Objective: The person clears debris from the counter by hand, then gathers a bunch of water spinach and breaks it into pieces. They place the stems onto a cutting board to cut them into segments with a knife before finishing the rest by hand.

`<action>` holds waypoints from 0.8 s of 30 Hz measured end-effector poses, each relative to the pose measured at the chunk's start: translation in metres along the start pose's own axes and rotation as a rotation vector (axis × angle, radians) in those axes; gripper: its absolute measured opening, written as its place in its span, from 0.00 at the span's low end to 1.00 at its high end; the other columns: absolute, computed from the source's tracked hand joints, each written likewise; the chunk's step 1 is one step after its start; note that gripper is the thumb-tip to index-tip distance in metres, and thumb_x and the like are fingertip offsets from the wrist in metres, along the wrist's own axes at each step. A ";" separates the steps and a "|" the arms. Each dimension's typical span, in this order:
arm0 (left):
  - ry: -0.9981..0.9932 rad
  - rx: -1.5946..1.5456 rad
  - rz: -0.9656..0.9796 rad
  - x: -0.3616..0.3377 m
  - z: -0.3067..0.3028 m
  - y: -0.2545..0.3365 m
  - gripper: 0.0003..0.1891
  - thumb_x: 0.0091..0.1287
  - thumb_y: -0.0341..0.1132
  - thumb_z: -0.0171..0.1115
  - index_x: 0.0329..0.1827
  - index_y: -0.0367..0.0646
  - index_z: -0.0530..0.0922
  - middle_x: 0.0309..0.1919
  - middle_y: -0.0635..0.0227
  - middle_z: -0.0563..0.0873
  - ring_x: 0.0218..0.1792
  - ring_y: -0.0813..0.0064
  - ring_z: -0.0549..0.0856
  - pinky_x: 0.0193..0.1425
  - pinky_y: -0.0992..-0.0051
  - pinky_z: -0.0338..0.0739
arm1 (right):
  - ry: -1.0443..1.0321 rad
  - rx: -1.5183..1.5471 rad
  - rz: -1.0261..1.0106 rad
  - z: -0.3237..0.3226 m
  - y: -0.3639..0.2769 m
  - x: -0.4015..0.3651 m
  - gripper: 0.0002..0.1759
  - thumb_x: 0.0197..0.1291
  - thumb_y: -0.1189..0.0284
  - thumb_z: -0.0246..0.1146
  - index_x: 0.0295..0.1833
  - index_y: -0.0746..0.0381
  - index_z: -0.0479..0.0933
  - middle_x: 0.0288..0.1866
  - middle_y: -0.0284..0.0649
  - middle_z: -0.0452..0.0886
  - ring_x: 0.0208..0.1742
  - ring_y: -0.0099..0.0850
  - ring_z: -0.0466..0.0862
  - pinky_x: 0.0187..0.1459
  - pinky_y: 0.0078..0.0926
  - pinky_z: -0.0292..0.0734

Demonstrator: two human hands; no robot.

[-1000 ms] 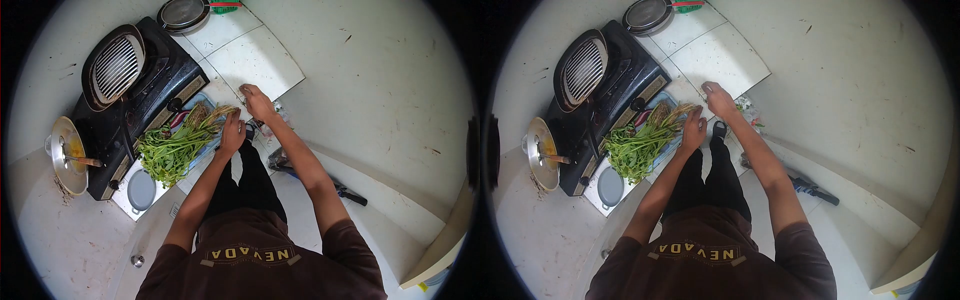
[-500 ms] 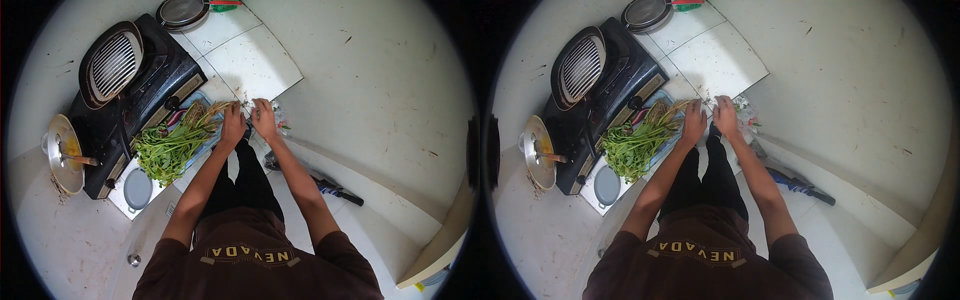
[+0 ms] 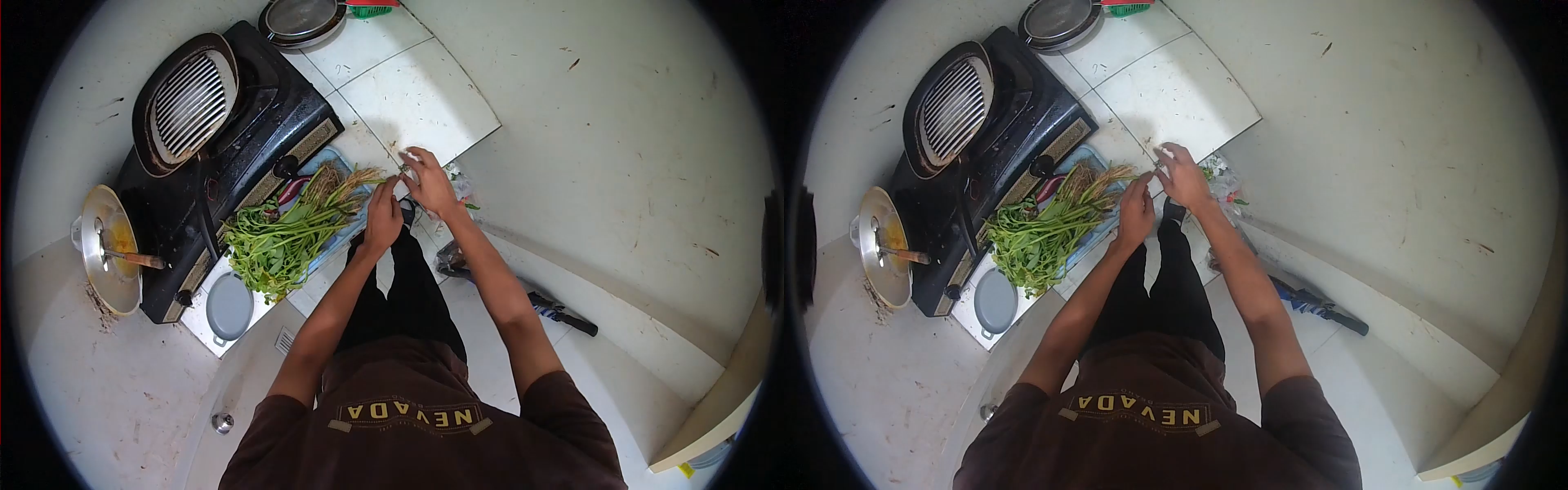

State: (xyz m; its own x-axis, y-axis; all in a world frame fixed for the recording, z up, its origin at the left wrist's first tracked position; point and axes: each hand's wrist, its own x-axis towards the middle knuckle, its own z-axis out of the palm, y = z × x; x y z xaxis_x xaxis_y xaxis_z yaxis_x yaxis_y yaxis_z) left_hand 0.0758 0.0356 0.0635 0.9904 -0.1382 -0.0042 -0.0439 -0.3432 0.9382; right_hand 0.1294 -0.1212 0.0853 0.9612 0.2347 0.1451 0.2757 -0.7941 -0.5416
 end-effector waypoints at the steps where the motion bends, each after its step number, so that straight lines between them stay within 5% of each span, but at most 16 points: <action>1: 0.033 0.008 0.016 -0.002 0.002 -0.002 0.23 0.68 0.15 0.53 0.67 0.32 0.75 0.59 0.45 0.82 0.58 0.44 0.84 0.62 0.57 0.79 | -0.023 0.013 -0.019 0.002 0.003 -0.001 0.18 0.64 0.79 0.66 0.60 0.65 0.83 0.62 0.49 0.81 0.60 0.48 0.84 0.61 0.38 0.82; 3: 0.098 0.022 0.045 -0.006 0.006 -0.003 0.20 0.68 0.15 0.54 0.63 0.33 0.78 0.57 0.49 0.84 0.56 0.51 0.86 0.59 0.63 0.82 | -0.072 0.037 -0.056 0.009 0.010 -0.005 0.17 0.64 0.80 0.65 0.58 0.65 0.84 0.60 0.47 0.82 0.59 0.47 0.84 0.60 0.38 0.82; 15: 0.125 -0.079 -0.019 -0.006 0.016 -0.005 0.17 0.70 0.17 0.56 0.62 0.32 0.78 0.56 0.48 0.83 0.56 0.52 0.87 0.55 0.64 0.87 | 0.026 -0.002 -0.034 0.026 0.004 -0.022 0.17 0.54 0.85 0.63 0.51 0.68 0.84 0.47 0.47 0.82 0.53 0.47 0.82 0.55 0.42 0.82; 21: 0.201 -0.024 -0.063 0.002 0.030 0.001 0.23 0.71 0.19 0.53 0.70 0.28 0.72 0.61 0.41 0.81 0.60 0.44 0.84 0.64 0.56 0.79 | 0.014 0.024 -0.059 0.022 0.005 -0.019 0.16 0.54 0.86 0.63 0.50 0.67 0.83 0.46 0.48 0.81 0.51 0.48 0.82 0.53 0.43 0.81; 24: 0.254 -0.203 -0.167 0.003 0.041 0.009 0.28 0.72 0.17 0.48 0.77 0.27 0.66 0.66 0.42 0.80 0.67 0.49 0.82 0.70 0.60 0.79 | 0.031 0.083 -0.088 0.023 0.013 -0.020 0.16 0.55 0.86 0.63 0.50 0.67 0.83 0.45 0.48 0.81 0.49 0.49 0.82 0.51 0.43 0.82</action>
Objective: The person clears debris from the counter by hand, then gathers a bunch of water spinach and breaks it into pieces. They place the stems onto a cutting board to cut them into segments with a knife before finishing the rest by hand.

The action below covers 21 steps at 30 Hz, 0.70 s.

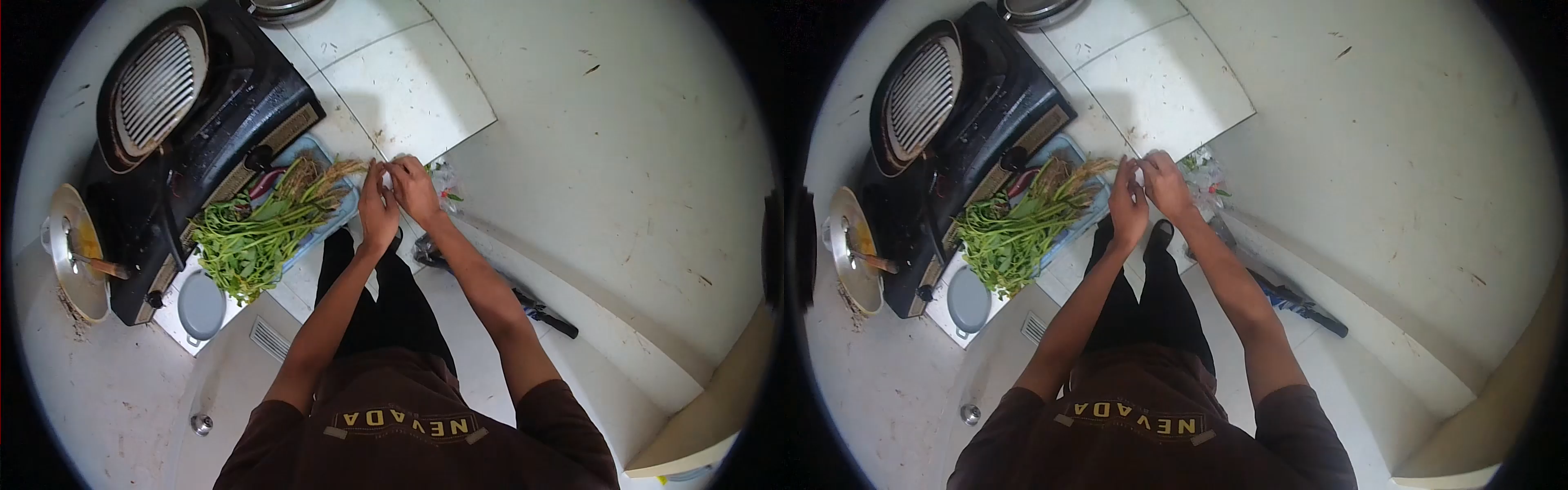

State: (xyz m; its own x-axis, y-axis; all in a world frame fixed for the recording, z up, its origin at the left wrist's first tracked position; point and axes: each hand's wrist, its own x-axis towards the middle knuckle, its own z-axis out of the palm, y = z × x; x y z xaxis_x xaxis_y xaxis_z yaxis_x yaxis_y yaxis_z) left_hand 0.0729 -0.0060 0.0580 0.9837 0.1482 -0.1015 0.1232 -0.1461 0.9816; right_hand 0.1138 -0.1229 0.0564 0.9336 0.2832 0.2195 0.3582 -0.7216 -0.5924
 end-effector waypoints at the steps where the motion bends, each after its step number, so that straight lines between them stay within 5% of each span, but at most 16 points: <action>1: 0.031 -0.069 -0.033 0.002 0.004 0.000 0.28 0.72 0.17 0.48 0.77 0.28 0.65 0.66 0.43 0.80 0.68 0.50 0.82 0.71 0.61 0.78 | 0.020 0.031 -0.009 0.000 0.002 0.002 0.15 0.55 0.86 0.63 0.49 0.67 0.83 0.45 0.48 0.81 0.49 0.49 0.83 0.51 0.43 0.82; 10: 0.067 -0.182 -0.096 0.000 0.017 0.000 0.21 0.78 0.19 0.49 0.73 0.30 0.71 0.62 0.53 0.86 0.64 0.66 0.85 0.69 0.69 0.79 | 0.231 0.291 0.332 0.010 0.002 -0.022 0.10 0.62 0.83 0.71 0.48 0.65 0.88 0.48 0.45 0.88 0.43 0.36 0.90 0.44 0.31 0.86; 16: -0.107 -0.174 -0.174 -0.021 0.054 0.015 0.21 0.77 0.19 0.51 0.72 0.30 0.73 0.60 0.52 0.86 0.64 0.67 0.85 0.67 0.70 0.81 | 0.492 0.609 0.730 -0.007 0.013 -0.066 0.07 0.66 0.82 0.69 0.48 0.66 0.88 0.46 0.42 0.89 0.45 0.27 0.88 0.46 0.27 0.83; 21: -0.245 -0.188 -0.167 -0.034 0.114 -0.011 0.20 0.75 0.18 0.53 0.70 0.30 0.74 0.60 0.52 0.86 0.64 0.67 0.85 0.68 0.70 0.80 | 0.547 0.560 0.842 -0.017 0.070 -0.106 0.08 0.66 0.79 0.70 0.49 0.66 0.89 0.44 0.42 0.90 0.44 0.25 0.87 0.46 0.23 0.81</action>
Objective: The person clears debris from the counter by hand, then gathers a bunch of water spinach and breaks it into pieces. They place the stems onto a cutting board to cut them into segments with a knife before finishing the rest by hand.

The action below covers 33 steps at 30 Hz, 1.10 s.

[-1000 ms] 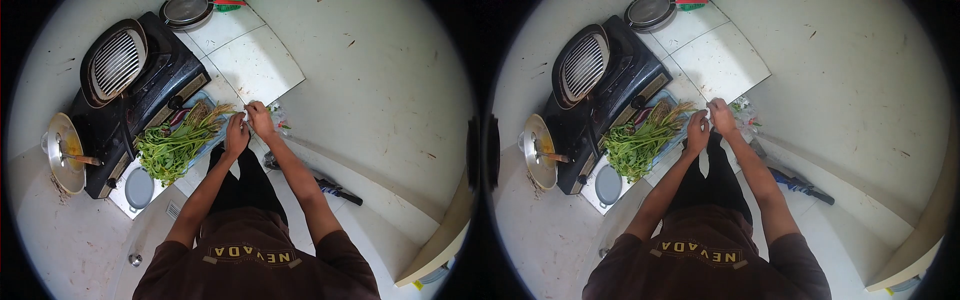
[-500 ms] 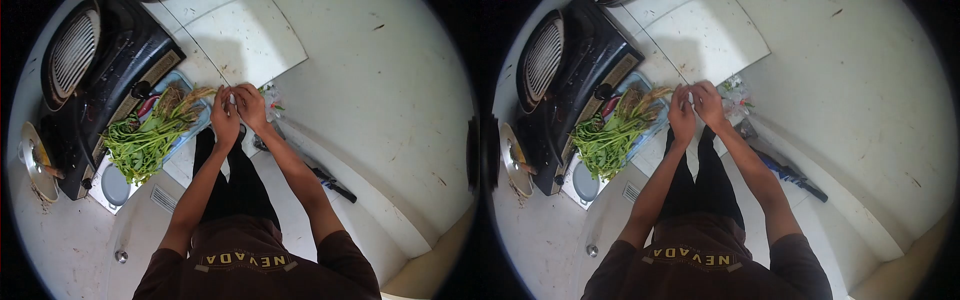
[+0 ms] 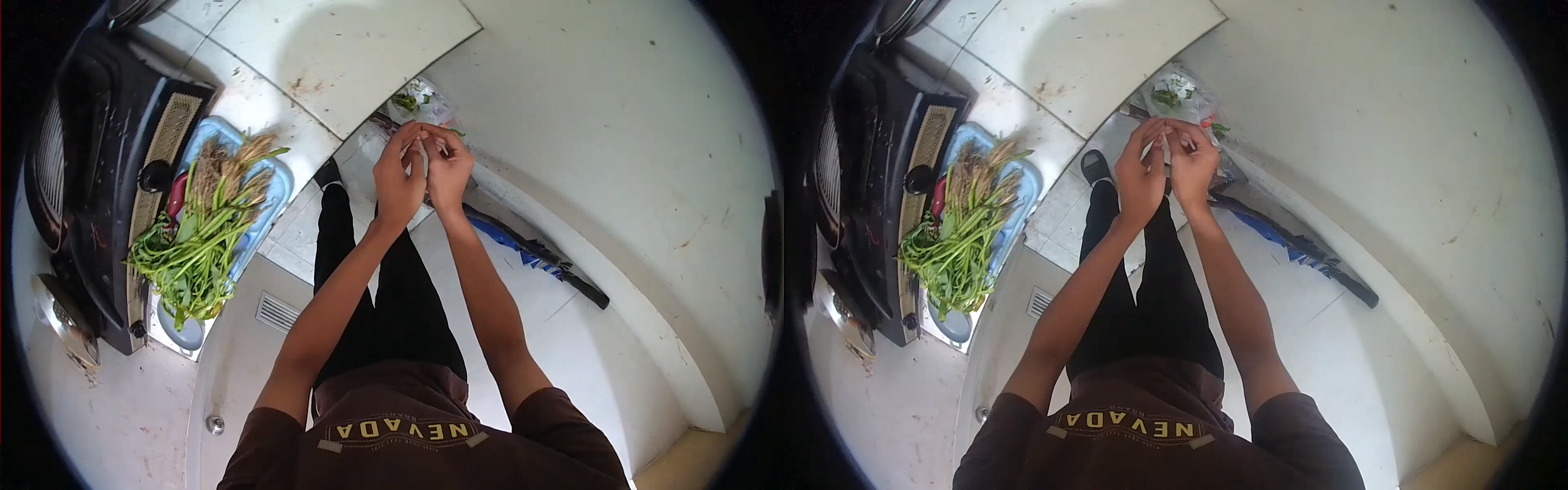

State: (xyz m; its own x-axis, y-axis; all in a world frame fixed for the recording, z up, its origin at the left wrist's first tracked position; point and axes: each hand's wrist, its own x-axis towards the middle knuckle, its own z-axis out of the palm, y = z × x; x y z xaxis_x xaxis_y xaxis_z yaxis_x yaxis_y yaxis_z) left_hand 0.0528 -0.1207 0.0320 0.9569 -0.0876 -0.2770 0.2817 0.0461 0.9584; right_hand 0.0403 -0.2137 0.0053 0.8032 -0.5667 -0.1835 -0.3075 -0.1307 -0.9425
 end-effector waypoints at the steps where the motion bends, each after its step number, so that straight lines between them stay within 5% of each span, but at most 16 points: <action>1: -0.017 -0.008 -0.018 0.004 0.010 -0.013 0.20 0.75 0.18 0.53 0.70 0.30 0.74 0.60 0.53 0.86 0.64 0.67 0.85 0.68 0.70 0.80 | 0.015 -0.056 0.006 -0.007 0.012 0.008 0.08 0.66 0.78 0.70 0.49 0.66 0.89 0.44 0.42 0.90 0.44 0.25 0.87 0.47 0.24 0.82; 7: -0.159 -0.029 -0.047 0.049 0.038 -0.104 0.21 0.75 0.20 0.53 0.71 0.32 0.74 0.62 0.56 0.86 0.65 0.69 0.84 0.68 0.72 0.77 | 0.017 -0.110 0.092 -0.018 0.092 0.059 0.10 0.63 0.77 0.70 0.48 0.64 0.90 0.42 0.45 0.92 0.44 0.33 0.91 0.50 0.29 0.84; 14: -0.145 -0.253 -0.398 0.111 0.018 -0.157 0.21 0.76 0.24 0.54 0.71 0.33 0.74 0.63 0.60 0.86 0.61 0.72 0.84 0.65 0.75 0.77 | -0.019 -0.241 0.074 -0.014 0.138 0.102 0.12 0.62 0.77 0.68 0.51 0.65 0.90 0.44 0.46 0.93 0.44 0.34 0.92 0.51 0.29 0.84; 18: -0.159 -0.181 -0.455 0.114 0.000 -0.157 0.24 0.77 0.32 0.56 0.75 0.34 0.71 0.65 0.60 0.84 0.63 0.72 0.82 0.68 0.74 0.76 | -0.048 -0.304 0.092 -0.019 0.165 0.109 0.16 0.63 0.78 0.66 0.56 0.65 0.89 0.45 0.43 0.93 0.44 0.28 0.91 0.51 0.26 0.85; 28: -0.139 -0.322 -0.605 0.073 -0.015 -0.168 0.18 0.79 0.35 0.57 0.68 0.39 0.77 0.58 0.64 0.88 0.54 0.72 0.86 0.63 0.70 0.82 | -0.210 -0.199 0.148 -0.038 0.176 0.098 0.21 0.64 0.84 0.59 0.61 0.68 0.85 0.54 0.44 0.90 0.52 0.29 0.88 0.58 0.25 0.83; 33: -0.184 -0.303 -0.622 0.051 -0.031 -0.163 0.22 0.80 0.39 0.53 0.72 0.39 0.74 0.66 0.60 0.84 0.65 0.65 0.84 0.72 0.65 0.78 | -0.303 -0.095 0.221 -0.046 0.172 0.101 0.24 0.65 0.86 0.55 0.65 0.67 0.82 0.61 0.43 0.87 0.61 0.31 0.85 0.60 0.29 0.82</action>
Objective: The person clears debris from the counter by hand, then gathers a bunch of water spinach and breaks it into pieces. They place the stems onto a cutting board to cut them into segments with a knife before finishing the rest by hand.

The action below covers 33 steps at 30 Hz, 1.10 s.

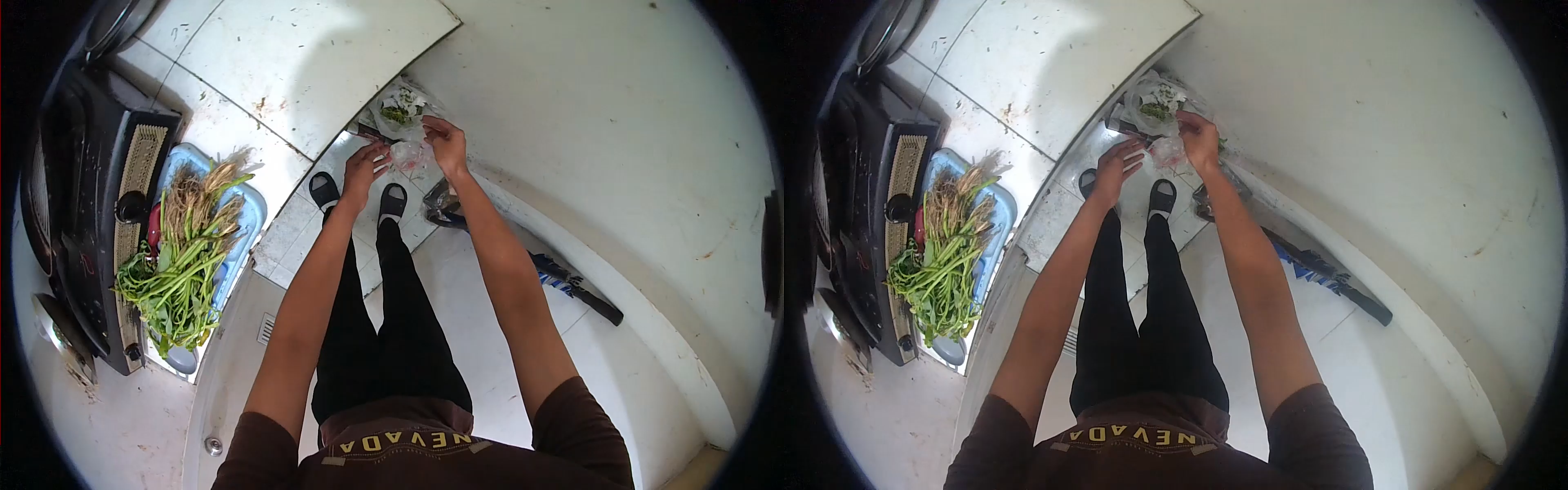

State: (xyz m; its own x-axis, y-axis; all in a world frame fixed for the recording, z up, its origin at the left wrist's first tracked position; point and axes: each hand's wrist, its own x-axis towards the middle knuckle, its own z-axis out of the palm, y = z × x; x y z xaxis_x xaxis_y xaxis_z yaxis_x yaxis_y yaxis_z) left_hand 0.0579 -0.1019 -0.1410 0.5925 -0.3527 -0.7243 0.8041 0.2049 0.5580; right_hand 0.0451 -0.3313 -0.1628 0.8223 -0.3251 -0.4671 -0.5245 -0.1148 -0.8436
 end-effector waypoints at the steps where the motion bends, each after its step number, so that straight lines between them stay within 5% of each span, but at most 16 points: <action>1: 0.015 0.002 -0.014 -0.002 -0.002 0.001 0.22 0.80 0.38 0.53 0.72 0.39 0.75 0.66 0.61 0.84 0.64 0.65 0.84 0.72 0.64 0.78 | -0.023 0.009 0.002 0.000 -0.001 0.001 0.25 0.65 0.87 0.54 0.66 0.66 0.81 0.62 0.43 0.86 0.62 0.32 0.84 0.60 0.30 0.82; 10: 0.068 0.091 0.059 0.034 -0.019 0.018 0.20 0.79 0.35 0.55 0.71 0.40 0.76 0.63 0.65 0.84 0.62 0.70 0.83 0.69 0.66 0.78 | -0.065 0.116 0.183 0.028 -0.003 0.024 0.28 0.64 0.88 0.49 0.67 0.64 0.79 0.62 0.38 0.86 0.62 0.30 0.83 0.58 0.33 0.82; 17: 0.078 0.070 -0.051 0.099 -0.026 -0.009 0.21 0.77 0.37 0.57 0.70 0.42 0.77 0.57 0.68 0.85 0.57 0.76 0.84 0.67 0.71 0.77 | -0.048 -0.320 -0.119 0.062 0.079 0.071 0.25 0.68 0.82 0.53 0.69 0.65 0.78 0.68 0.45 0.84 0.67 0.38 0.83 0.66 0.30 0.77; 19: 0.025 0.105 -0.029 0.109 -0.020 -0.011 0.21 0.77 0.39 0.56 0.69 0.43 0.77 0.56 0.69 0.85 0.55 0.76 0.84 0.65 0.71 0.77 | -0.017 -0.504 -0.217 0.070 0.060 0.067 0.23 0.68 0.79 0.55 0.67 0.65 0.80 0.69 0.48 0.83 0.69 0.43 0.82 0.69 0.31 0.74; 23: 0.045 0.197 0.000 0.167 -0.039 -0.040 0.20 0.77 0.40 0.54 0.68 0.46 0.78 0.56 0.70 0.84 0.53 0.77 0.83 0.62 0.72 0.76 | 0.100 -0.268 -0.103 0.080 0.047 0.082 0.21 0.68 0.75 0.57 0.63 0.66 0.82 0.72 0.52 0.79 0.73 0.48 0.78 0.73 0.35 0.72; 27: 0.213 -0.076 -0.030 0.167 -0.020 -0.023 0.17 0.77 0.39 0.54 0.64 0.49 0.79 0.52 0.71 0.85 0.50 0.80 0.82 0.55 0.76 0.77 | 0.074 -0.239 -0.164 0.090 0.061 0.102 0.22 0.69 0.71 0.57 0.65 0.66 0.82 0.74 0.54 0.76 0.73 0.48 0.78 0.73 0.37 0.71; 31: 0.218 -0.237 -0.108 0.179 -0.018 -0.023 0.16 0.80 0.41 0.53 0.66 0.49 0.77 0.58 0.69 0.83 0.56 0.77 0.82 0.61 0.73 0.77 | 0.017 -0.424 -0.188 0.106 0.072 0.107 0.24 0.71 0.66 0.57 0.66 0.67 0.81 0.75 0.57 0.75 0.74 0.49 0.76 0.75 0.40 0.69; 33: 0.167 -0.301 -0.061 0.186 -0.018 -0.031 0.17 0.81 0.42 0.51 0.67 0.50 0.75 0.60 0.68 0.82 0.59 0.74 0.82 0.63 0.71 0.77 | 0.052 -0.237 -0.102 0.118 0.074 0.104 0.32 0.68 0.61 0.63 0.68 0.75 0.75 0.67 0.58 0.81 0.69 0.52 0.80 0.72 0.41 0.72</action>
State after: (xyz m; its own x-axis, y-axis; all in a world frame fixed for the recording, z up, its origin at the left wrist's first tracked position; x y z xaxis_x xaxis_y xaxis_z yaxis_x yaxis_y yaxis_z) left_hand 0.1443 -0.1573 -0.3004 0.5230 -0.2233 -0.8225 0.8016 0.4568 0.3857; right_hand 0.1176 -0.2624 -0.3050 0.8643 -0.3477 -0.3635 -0.4817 -0.3642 -0.7971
